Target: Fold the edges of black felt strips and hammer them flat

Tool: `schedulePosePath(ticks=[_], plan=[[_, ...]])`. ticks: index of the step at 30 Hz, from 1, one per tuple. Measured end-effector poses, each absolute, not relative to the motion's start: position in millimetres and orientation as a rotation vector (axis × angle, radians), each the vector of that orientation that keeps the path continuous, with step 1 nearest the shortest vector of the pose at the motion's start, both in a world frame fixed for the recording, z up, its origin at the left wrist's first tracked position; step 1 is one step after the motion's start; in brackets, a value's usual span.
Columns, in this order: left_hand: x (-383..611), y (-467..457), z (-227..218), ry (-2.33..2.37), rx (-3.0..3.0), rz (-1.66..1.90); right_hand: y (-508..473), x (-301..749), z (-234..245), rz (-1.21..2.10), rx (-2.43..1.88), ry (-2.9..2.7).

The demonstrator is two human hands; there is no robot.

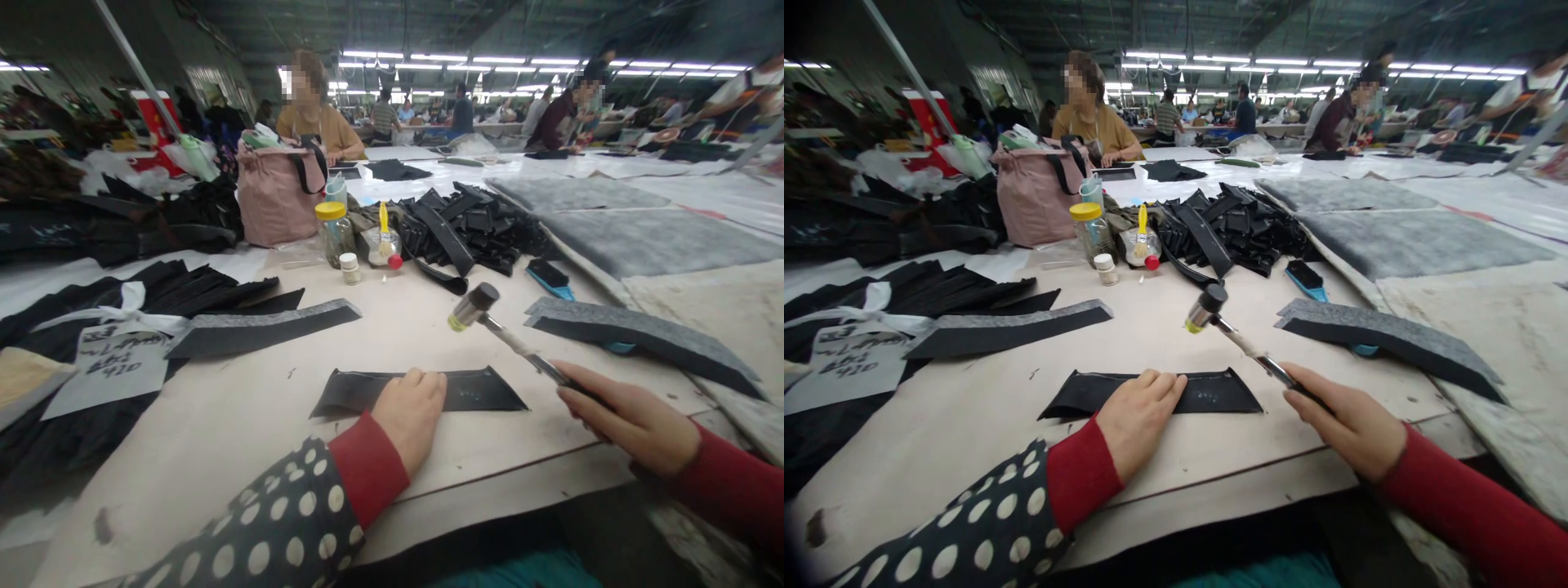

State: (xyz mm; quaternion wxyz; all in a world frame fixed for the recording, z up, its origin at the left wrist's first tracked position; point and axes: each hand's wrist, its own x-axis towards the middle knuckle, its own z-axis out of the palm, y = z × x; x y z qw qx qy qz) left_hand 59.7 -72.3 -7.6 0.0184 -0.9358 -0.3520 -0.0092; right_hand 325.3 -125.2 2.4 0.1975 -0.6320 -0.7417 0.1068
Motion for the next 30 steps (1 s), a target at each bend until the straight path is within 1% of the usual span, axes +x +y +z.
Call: schedulePosePath(ticks=[3, 5, 9, 13, 18, 23, 28, 30], plan=[[61, -75, -8, -1.093, -2.880, -0.004, -163, 326, 3, 0.381, -1.798, -1.973], [62, -76, -8, -1.087, -2.864, 0.002, -174, 324, 2, 0.328, -1.774, -1.940], [63, -82, -8, -1.069, -2.815, -0.016, -171, 318, -6, 0.118, -1.711, -2.019], [63, -88, -9, -1.081, -2.772, -0.001, -159, 312, -5, 0.161, -1.677, -2.256], [64, -93, -9, -1.058, -2.759, -0.031, -157, 304, 3, 0.049, -1.547, -2.210], [66, -98, -10, -1.058, -2.757, -0.047, -152, 294, -1, 0.206, -1.608, -2.280], [65, -103, -12, -1.058, -2.756, -0.075, -142, 285, 0, 0.111, -1.513, -2.206], [65, -106, -13, -1.048, -2.739, -0.094, -138, 280, -1, 0.158, -1.538, -2.289]])
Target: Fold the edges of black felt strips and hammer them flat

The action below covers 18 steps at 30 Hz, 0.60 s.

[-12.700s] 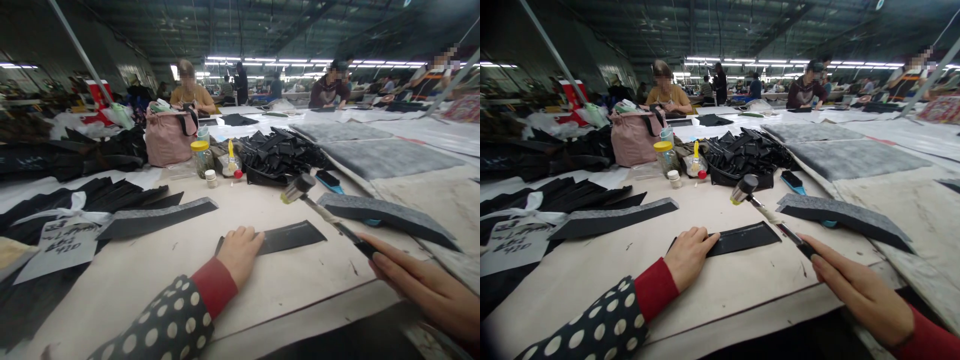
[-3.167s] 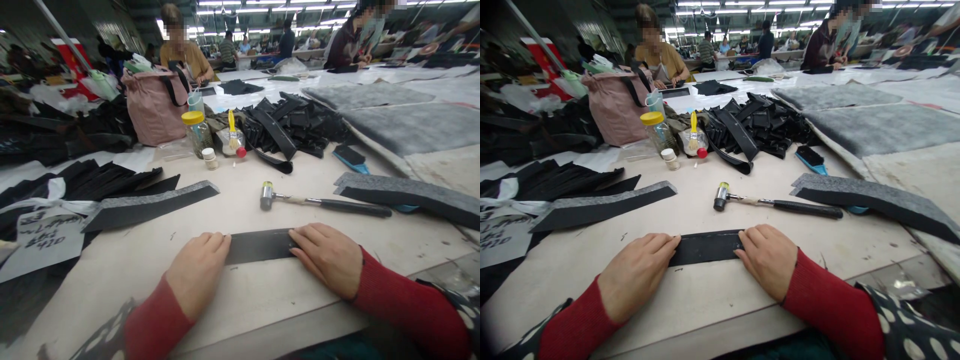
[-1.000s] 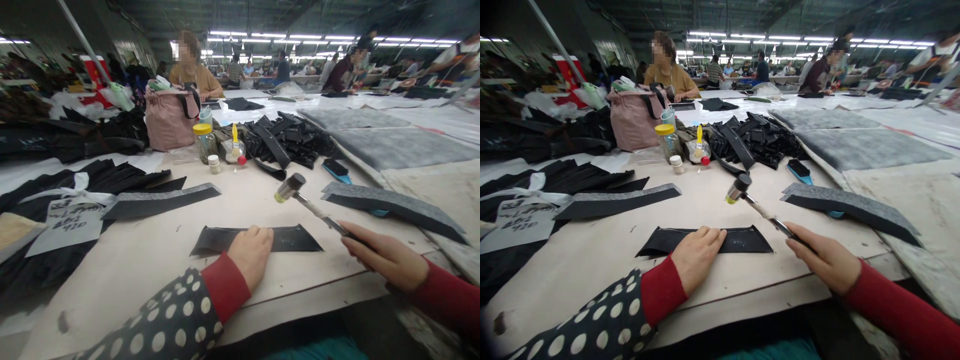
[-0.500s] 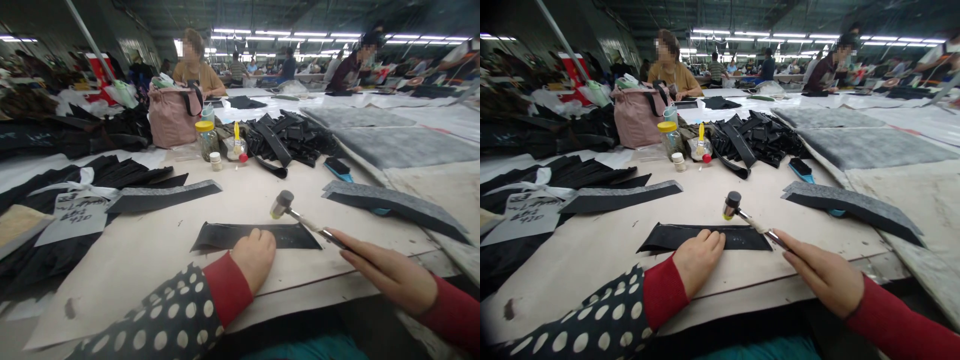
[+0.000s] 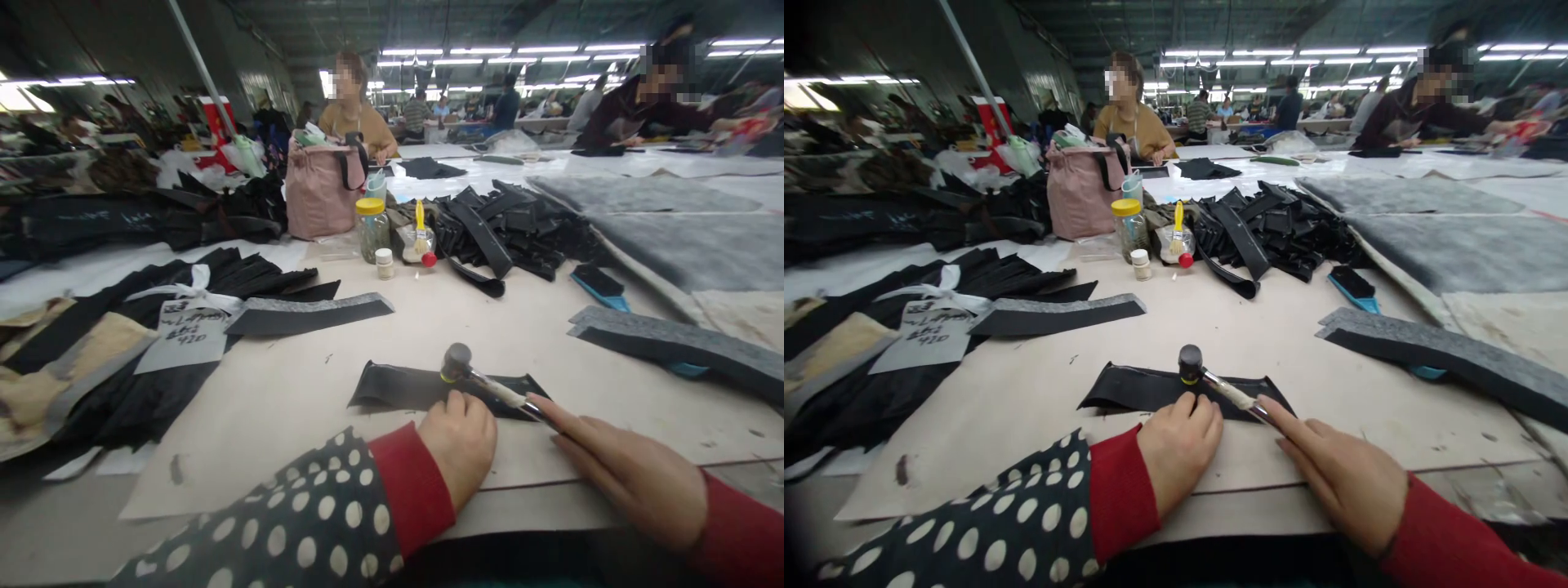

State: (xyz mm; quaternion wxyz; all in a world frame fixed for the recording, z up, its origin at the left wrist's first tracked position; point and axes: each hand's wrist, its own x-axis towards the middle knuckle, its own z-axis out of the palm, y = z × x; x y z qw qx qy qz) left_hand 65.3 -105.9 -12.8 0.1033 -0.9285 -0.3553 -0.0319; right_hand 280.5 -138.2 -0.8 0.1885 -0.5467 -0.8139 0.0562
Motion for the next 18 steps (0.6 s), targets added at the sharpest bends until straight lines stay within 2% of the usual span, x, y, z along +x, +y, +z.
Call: schedulePosePath(ticks=[3, 8, 13, 18], plan=[[68, -112, -14, -1.095, -2.719, -0.089, -129, 273, 4, 0.250, -1.471, -2.362], [70, -118, -13, -1.181, -2.750, -0.018, -111, 253, 8, 0.165, -1.356, -2.345], [28, -101, -5, -0.942, -2.850, -0.118, -105, 241, -14, 0.250, -1.397, -2.494], [-25, -88, 2, -1.273, -2.629, -0.170, -108, 244, -19, 0.188, -1.454, -2.479]])
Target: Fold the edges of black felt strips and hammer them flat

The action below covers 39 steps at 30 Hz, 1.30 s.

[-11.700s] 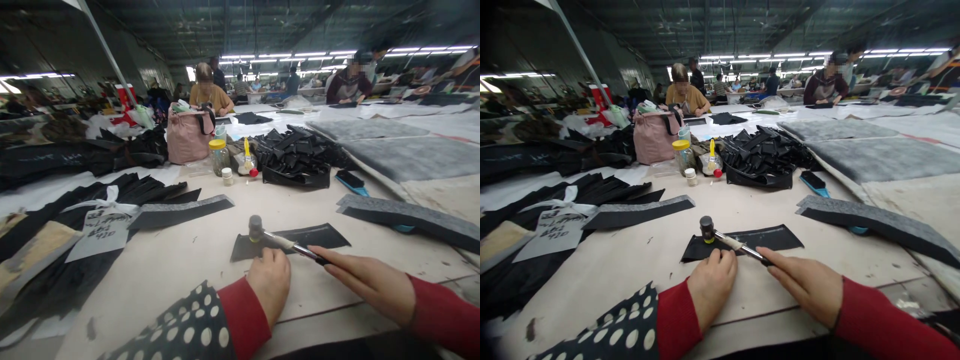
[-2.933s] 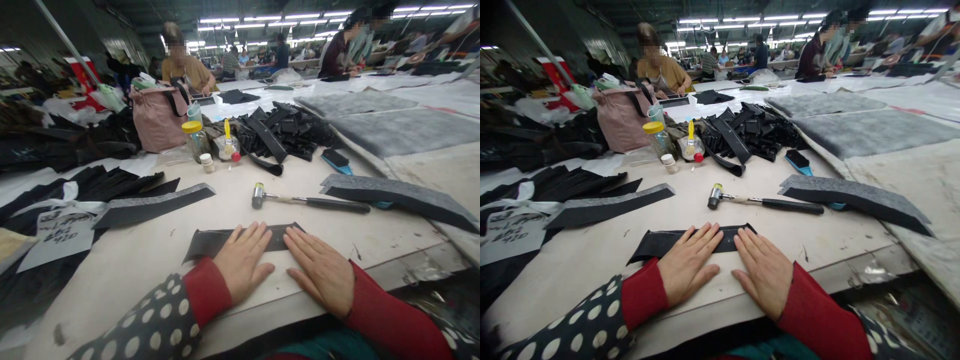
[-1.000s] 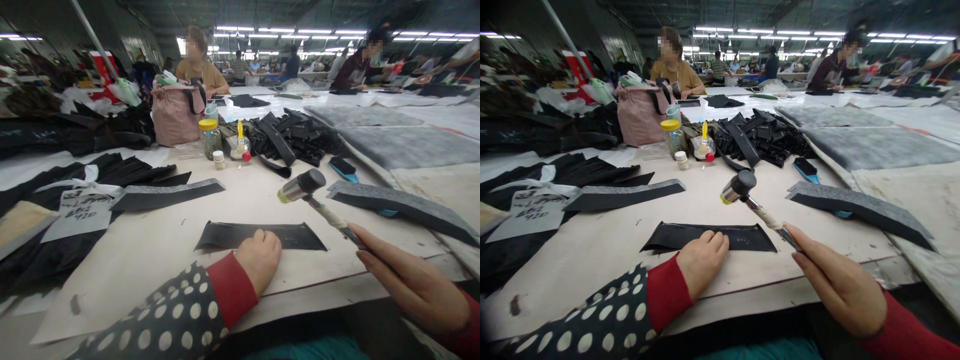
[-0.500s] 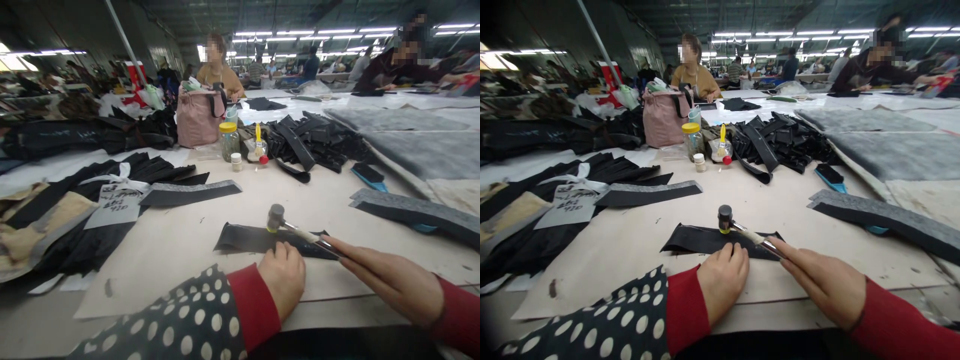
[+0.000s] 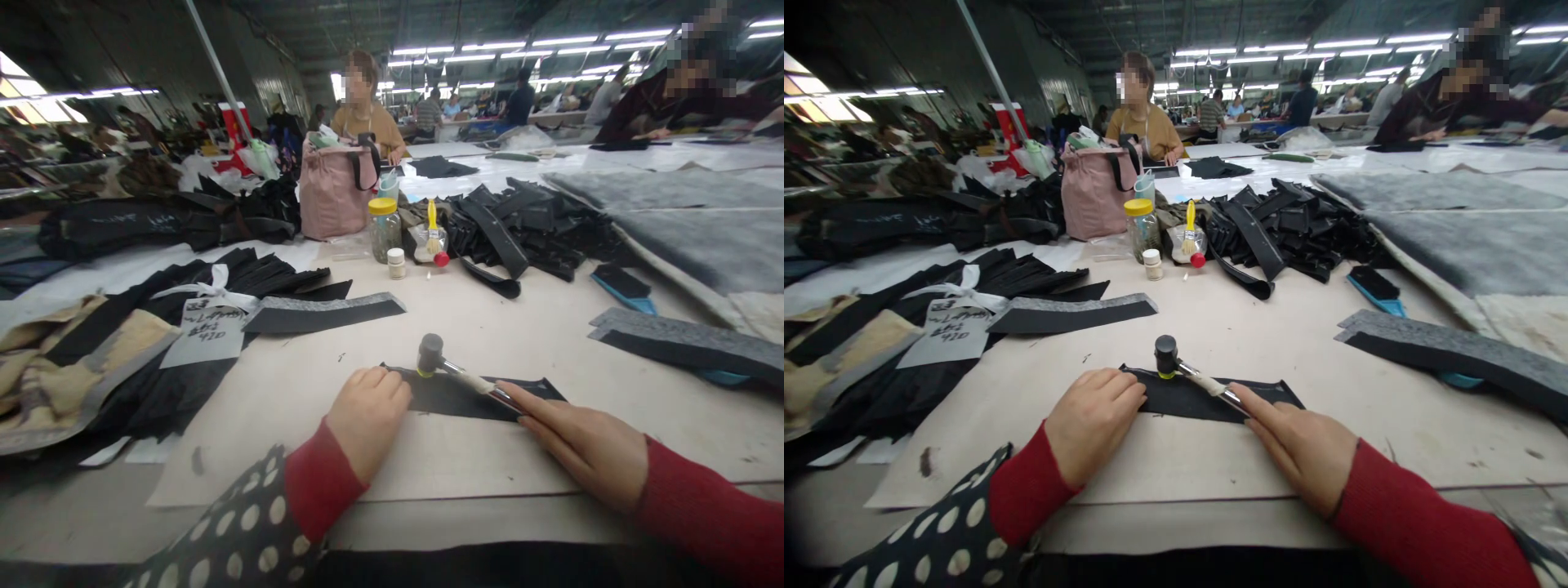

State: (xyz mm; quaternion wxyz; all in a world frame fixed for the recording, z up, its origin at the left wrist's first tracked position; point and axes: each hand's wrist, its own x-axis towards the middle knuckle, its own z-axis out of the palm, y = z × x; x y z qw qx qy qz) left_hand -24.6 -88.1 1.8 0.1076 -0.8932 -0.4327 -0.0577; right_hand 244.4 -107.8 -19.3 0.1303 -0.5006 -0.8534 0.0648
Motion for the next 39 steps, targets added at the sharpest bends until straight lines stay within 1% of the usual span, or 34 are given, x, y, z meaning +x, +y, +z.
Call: schedulePosePath(ticks=[5, 8, 11, 14, 16, 19, 24, 29, 34, 37, 39], plan=[[-35, -94, -7, -1.298, -2.611, -0.117, -101, 240, 6, 0.307, -1.402, -2.400], [-33, -95, -11, -1.307, -2.598, -0.132, -98, 230, 17, 0.216, -1.318, -2.303], [-33, -95, -12, -1.314, -2.593, -0.146, -98, 219, 13, 0.176, -1.335, -2.384], [-33, -97, -11, -1.338, -2.582, -0.166, -95, 214, 8, 0.298, -1.362, -2.491], [-33, -98, -11, -1.367, -2.568, -0.182, -93, 212, 10, 0.347, -1.335, -2.424], [-32, -99, -9, -1.385, -2.558, -0.190, -91, 209, 13, 0.311, -1.329, -2.317], [-32, -99, -8, -1.374, -2.562, -0.207, -89, 208, 12, 0.359, -1.376, -2.492], [-32, -99, -9, -1.415, -2.563, -0.269, -88, 217, 15, 0.250, -1.316, -2.423], [-35, -96, -7, -1.444, -2.566, -0.347, -90, 222, 7, 0.416, -1.383, -2.555], [-37, -92, -4, -1.467, -2.586, -0.440, -69, 231, 10, 0.297, -1.380, -2.524], [-38, -90, -4, -1.480, -2.582, -0.537, -46, 241, 12, 0.102, -1.414, -2.565]])
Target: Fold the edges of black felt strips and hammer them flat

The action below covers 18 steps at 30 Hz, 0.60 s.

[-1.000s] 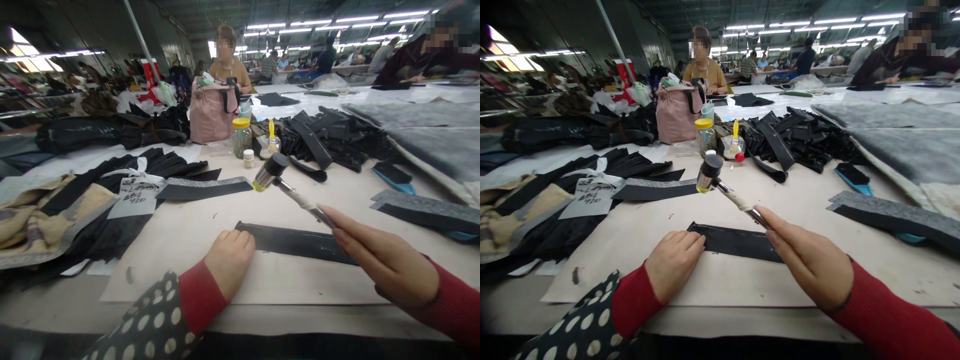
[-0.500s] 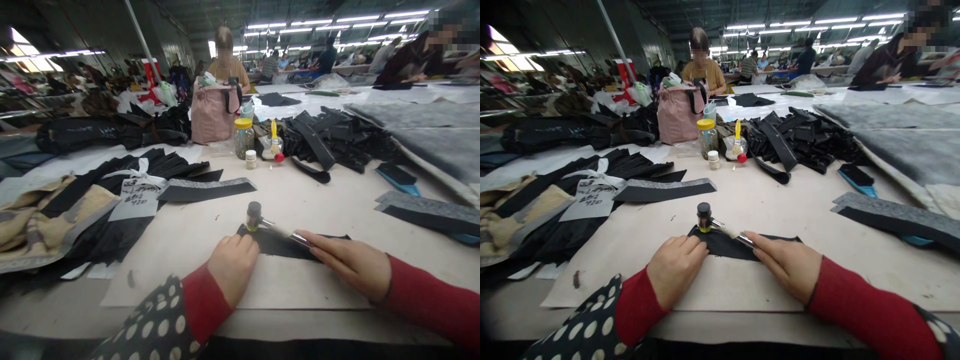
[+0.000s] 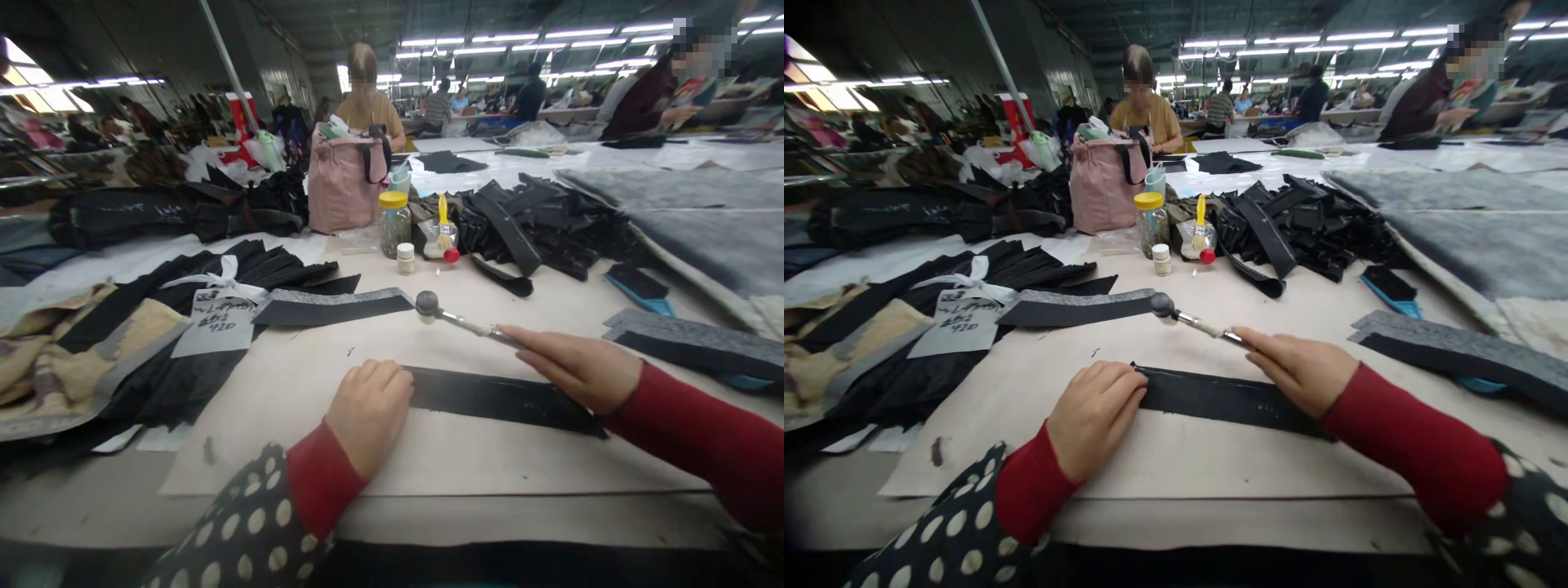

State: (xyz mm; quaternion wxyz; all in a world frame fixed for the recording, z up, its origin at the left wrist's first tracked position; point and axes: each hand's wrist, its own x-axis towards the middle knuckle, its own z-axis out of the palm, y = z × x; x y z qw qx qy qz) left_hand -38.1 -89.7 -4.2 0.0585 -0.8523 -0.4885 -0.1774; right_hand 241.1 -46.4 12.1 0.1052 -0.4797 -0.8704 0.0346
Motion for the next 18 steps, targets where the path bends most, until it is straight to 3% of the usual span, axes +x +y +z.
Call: schedulePosePath(ticks=[7, 14, 18], plan=[[-36, -81, -15, -1.440, -2.692, -0.490, -6, 244, 6, -0.353, -1.396, -2.711], [-33, -81, -8, -1.418, -2.711, -0.331, -51, 155, 0, 0.163, -1.005, -2.750], [-29, -87, -3, -1.400, -2.671, -0.205, -52, 137, -7, 0.123, -1.060, -2.807]])
